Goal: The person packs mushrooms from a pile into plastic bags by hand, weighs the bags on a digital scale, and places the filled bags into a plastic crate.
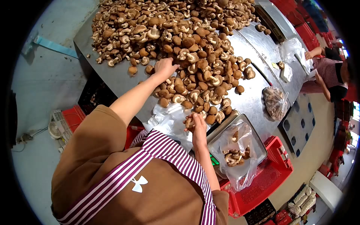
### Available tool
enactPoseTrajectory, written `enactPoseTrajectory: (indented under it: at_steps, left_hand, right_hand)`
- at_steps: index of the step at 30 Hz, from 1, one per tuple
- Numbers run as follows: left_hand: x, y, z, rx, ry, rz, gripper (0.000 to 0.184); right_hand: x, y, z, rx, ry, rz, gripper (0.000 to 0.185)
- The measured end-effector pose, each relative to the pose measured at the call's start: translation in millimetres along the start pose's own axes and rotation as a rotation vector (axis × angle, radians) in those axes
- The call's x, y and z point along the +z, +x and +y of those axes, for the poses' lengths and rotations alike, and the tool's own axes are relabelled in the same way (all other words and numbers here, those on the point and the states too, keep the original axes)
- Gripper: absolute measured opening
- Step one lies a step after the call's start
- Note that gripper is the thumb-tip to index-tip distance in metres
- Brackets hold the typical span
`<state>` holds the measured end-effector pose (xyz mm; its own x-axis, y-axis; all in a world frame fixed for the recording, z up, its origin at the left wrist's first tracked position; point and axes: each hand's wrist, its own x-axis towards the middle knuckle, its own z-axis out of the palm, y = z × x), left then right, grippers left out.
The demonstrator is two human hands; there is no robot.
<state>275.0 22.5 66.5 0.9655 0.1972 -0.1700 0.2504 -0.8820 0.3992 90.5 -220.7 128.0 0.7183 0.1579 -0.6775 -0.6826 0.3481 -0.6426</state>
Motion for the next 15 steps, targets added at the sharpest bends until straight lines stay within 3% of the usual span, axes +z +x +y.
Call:
enactPoseTrajectory:
  at_steps: [8,11,15]
  left_hand:
    - [7.9,-16.1,-3.2,-0.043,-0.045,0.128,0.025]
    - [-3.0,-48.6,-22.4,0.218,-0.248,0.245,0.026]
    - [-22.8,-88.2,-19.3,0.399,-0.321,0.314,0.028]
  right_hand:
    - [0.2,-1.9,-2.1,-0.008,0.008,-0.011,0.027]
    - [-8.5,-2.4,0.0,-0.001,0.009,-0.001,0.027]
    - [-2.2,3.8,2.2,0.023,-0.001,-0.018,0.027]
